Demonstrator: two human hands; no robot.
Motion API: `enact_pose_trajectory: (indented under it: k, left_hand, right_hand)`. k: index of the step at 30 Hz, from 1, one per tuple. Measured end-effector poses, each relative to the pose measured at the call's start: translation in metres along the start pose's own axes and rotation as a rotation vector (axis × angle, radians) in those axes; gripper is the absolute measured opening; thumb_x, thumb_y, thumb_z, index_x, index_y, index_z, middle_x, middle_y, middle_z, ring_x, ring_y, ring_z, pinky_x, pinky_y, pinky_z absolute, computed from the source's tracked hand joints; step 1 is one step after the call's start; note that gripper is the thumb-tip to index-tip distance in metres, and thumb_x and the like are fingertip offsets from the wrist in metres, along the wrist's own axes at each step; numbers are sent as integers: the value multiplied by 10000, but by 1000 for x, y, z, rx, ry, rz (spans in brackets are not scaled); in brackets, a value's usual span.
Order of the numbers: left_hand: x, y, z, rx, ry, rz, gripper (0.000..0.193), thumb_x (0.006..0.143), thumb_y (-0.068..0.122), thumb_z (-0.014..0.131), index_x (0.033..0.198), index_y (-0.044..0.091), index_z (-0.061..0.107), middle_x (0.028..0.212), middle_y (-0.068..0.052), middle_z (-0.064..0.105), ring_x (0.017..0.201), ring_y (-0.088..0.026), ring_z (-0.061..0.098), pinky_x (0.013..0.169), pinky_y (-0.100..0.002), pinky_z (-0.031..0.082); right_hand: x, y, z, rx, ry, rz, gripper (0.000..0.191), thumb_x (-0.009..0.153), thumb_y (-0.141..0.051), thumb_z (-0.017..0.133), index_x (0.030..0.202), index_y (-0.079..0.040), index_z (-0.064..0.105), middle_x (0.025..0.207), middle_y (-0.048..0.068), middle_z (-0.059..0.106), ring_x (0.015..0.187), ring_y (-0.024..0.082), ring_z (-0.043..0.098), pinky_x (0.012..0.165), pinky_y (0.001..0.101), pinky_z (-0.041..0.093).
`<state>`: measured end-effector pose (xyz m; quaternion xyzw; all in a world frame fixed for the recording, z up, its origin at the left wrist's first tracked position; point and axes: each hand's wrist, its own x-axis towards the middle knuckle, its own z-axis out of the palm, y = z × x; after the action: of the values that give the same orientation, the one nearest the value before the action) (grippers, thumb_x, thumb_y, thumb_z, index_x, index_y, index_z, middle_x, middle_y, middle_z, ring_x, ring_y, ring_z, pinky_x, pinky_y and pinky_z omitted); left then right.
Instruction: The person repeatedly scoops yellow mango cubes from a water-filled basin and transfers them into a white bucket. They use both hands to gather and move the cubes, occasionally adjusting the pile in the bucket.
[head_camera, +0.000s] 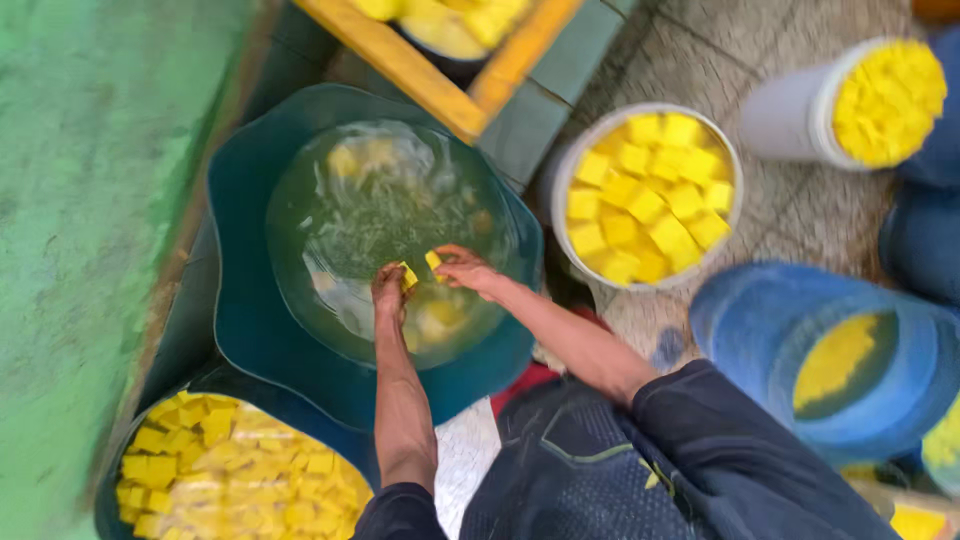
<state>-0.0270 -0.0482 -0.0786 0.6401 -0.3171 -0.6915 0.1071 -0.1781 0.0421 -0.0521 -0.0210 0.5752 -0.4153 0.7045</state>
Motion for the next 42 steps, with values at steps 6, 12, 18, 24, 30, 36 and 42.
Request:
enact_pose_trajectory:
  k: [6,12,18,24,30,36,42]
  left_hand:
    - [-96,-34,18,-236,-185,15,360,997,179,548,1349,111,577,1256,-102,648,1135,-234,655,874,-403,553]
    - [-175,-43,98,-342,-500,116,438,1007,194,524,1419,48,526,1422,-185,607,1234,-318,641,954,-445,545]
    - [-194,-41,220,-192,-748,91,430,1028,176,523,1430,35,470,1404,-224,583,1222,-366,638,952,-465,536]
    - [-204,-48,289,-375,-900,-107,441,1040,224,461,1405,-16,520,1407,-244,634,1257,-332,674,1005,-447,569]
    - [-204,-66,290,-250,-679,-2,400,989,58,549,1385,2,560,1310,-192,641,1221,-243,666,1019,-420,574]
    - [-195,-82,274,12,-311,-21,390,902,-22,612,1290,16,602,1177,-114,674,969,-189,712,773,-320,654]
    - [-196,-84,266,-6,-268,11,352,897,0,726,1233,16,621,989,-86,739,726,-168,630,613,-271,480]
  right_hand:
    - [-147,-4,-90,257,-187,-259,508,933,-140,650,1427,-91,542,1258,52,665,1100,169,681,904,344,591]
    - [-236,16,-235,451,87,-442,298,1028,-128,504,1281,10,581,1270,123,675,1114,238,692,946,404,600]
    - [-271,30,-324,419,304,-562,386,1051,-150,536,1420,-40,522,1296,158,685,1141,252,702,944,370,564]
    - [-282,30,-339,470,332,-514,367,1044,-187,565,1379,-49,508,1268,152,709,1104,248,718,910,343,552]
    - [-279,46,-339,404,347,-490,340,1006,-169,623,1308,-32,545,1227,126,716,1092,230,727,960,351,560]
    - [-271,61,-340,486,286,-410,336,1032,-308,679,1225,-53,577,1002,73,690,935,242,719,779,383,583]
    - [-258,53,-323,556,235,-319,324,1002,-293,628,1222,-55,605,1036,70,726,919,193,728,696,310,577]
